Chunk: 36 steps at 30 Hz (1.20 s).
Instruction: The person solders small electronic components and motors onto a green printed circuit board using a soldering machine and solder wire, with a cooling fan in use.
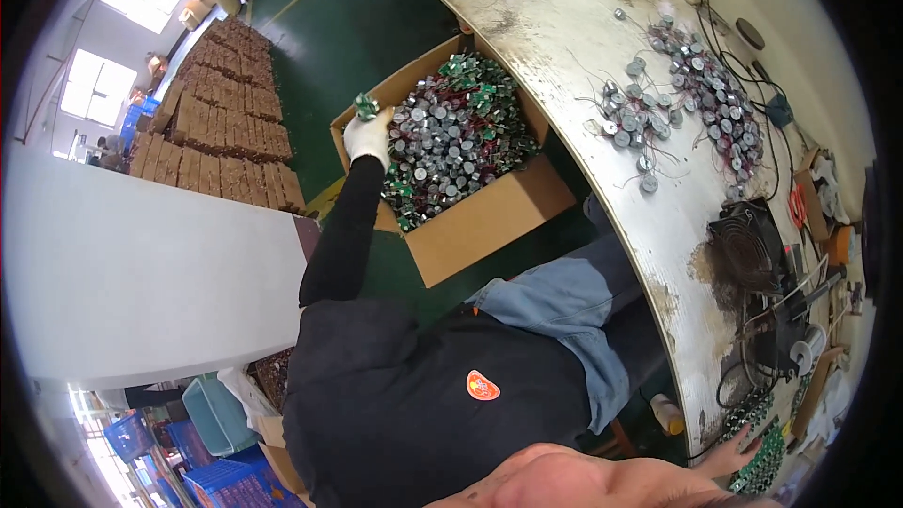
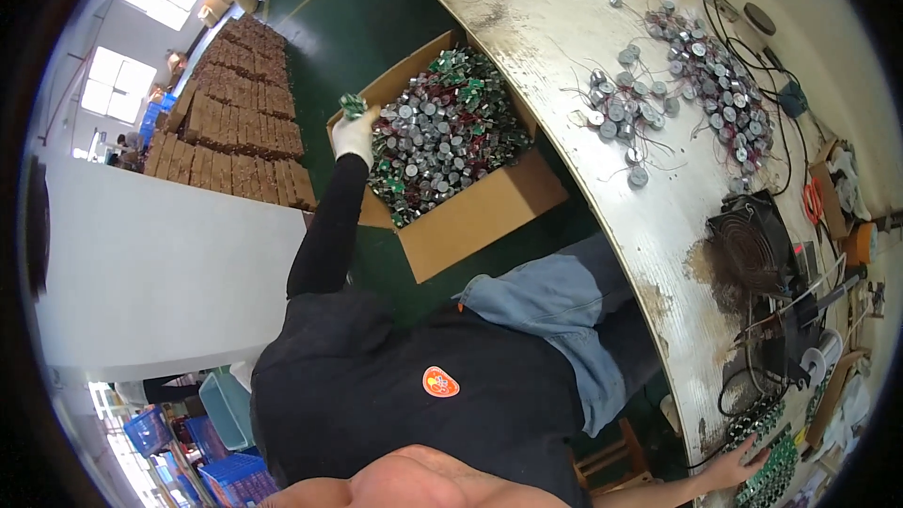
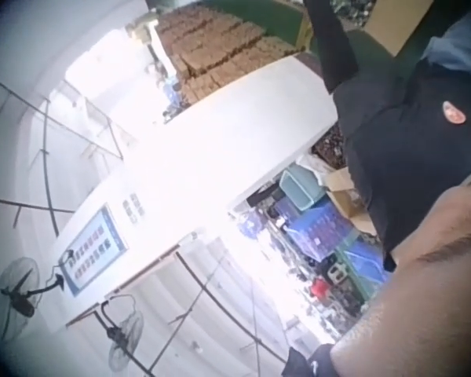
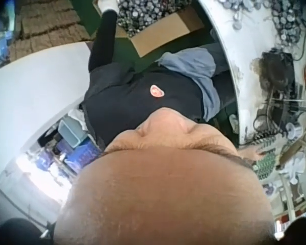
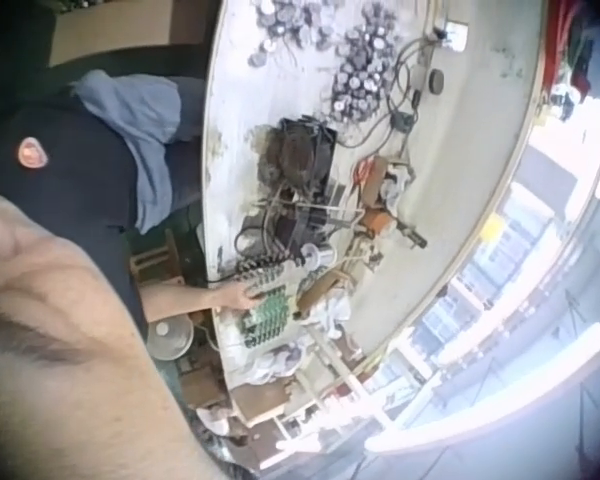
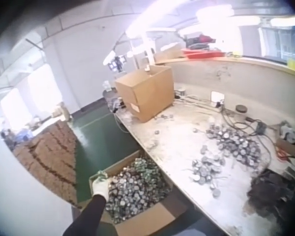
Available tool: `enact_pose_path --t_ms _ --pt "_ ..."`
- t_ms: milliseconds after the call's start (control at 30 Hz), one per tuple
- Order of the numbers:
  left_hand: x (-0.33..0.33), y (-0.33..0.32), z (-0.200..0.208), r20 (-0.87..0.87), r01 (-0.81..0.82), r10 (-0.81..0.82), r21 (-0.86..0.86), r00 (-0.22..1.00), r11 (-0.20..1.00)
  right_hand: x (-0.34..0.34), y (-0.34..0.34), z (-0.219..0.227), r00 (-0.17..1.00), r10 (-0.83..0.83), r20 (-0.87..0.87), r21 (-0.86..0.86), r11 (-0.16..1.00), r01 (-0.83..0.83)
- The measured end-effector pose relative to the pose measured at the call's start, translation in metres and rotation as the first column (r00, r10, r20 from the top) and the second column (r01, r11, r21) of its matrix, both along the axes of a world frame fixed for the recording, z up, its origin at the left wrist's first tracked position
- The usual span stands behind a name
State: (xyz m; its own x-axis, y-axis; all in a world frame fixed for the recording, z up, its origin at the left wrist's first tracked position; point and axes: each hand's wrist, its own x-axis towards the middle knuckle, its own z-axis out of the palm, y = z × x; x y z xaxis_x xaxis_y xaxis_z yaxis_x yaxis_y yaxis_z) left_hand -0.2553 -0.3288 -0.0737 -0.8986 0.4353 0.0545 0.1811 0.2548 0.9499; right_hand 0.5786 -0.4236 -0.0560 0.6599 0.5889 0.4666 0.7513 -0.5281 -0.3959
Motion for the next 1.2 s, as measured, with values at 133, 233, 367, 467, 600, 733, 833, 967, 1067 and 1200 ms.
enact_pose_path --t_ms 133,233,367,467,600,733,833,967,1067,1200 --pt "-0.006 -0.043 -0.029 -0.179 -0.251 0.204 -0.309 0.963 0.917 -0.018 0.001 0.012 0.992 -0.054 -0.115 -0.073 0.996 0.046" --pt "0.055 -0.031 -0.01 -0.429 -0.21 0.127 -0.153 0.894 0.966 -0.006 -0.002 0.007 0.985 -0.049 -0.164 -0.034 0.998 0.044" --pt "0.163 0.012 0.016 -0.291 0.394 -0.404 -0.096 0.867 0.914 0.007 -0.009 0.017 0.987 -0.018 -0.157 -0.217 0.976 -0.016" --pt "0.217 0.039 0.039 -0.342 0.705 -0.678 -0.061 0.651 0.707 0.02 -0.013 0.019 0.984 -0.033 -0.175 -0.326 0.945 -0.027" --pt "0.222 0.082 0.033 -0.455 0.631 -0.61 -0.128 0.648 0.765 0.031 -0.011 0.009 0.961 0.091 -0.263 -0.031 0.994 -0.102" --pt "0.227 0.119 0.035 -0.472 0.594 -0.646 -0.278 0.599 0.755 -0.021 -0.002 0.035 0.932 -0.044 -0.36 0.33 0.928 0.172" --pt "0.25 0.123 0.046 -0.555 0.603 -0.612 -0.229 0.564 0.764 -0.041 -0.007 0.04 0.921 0.096 -0.378 0.657 0.729 0.194" --pt "0.259 0.13 0.047 -0.562 0.635 -0.643 -0.25 0.52 0.731 -0.072 -0.021 0.057 0.952 0.162 -0.26 0.739 0.667 0.088" --pt "0.244 0.154 0.05 -0.641 0.529 -0.529 -0.217 0.556 0.82 -0.101 -0.016 0.07 0.982 0.179 -0.06 0.68 0.728 -0.091" --pt "0.234 0.184 0.056 -0.533 0.445 -0.661 -0.489 0.528 0.75 -0.076 -0.024 0.062 0.91 0.358 -0.208 0.65 0.746 -0.145"
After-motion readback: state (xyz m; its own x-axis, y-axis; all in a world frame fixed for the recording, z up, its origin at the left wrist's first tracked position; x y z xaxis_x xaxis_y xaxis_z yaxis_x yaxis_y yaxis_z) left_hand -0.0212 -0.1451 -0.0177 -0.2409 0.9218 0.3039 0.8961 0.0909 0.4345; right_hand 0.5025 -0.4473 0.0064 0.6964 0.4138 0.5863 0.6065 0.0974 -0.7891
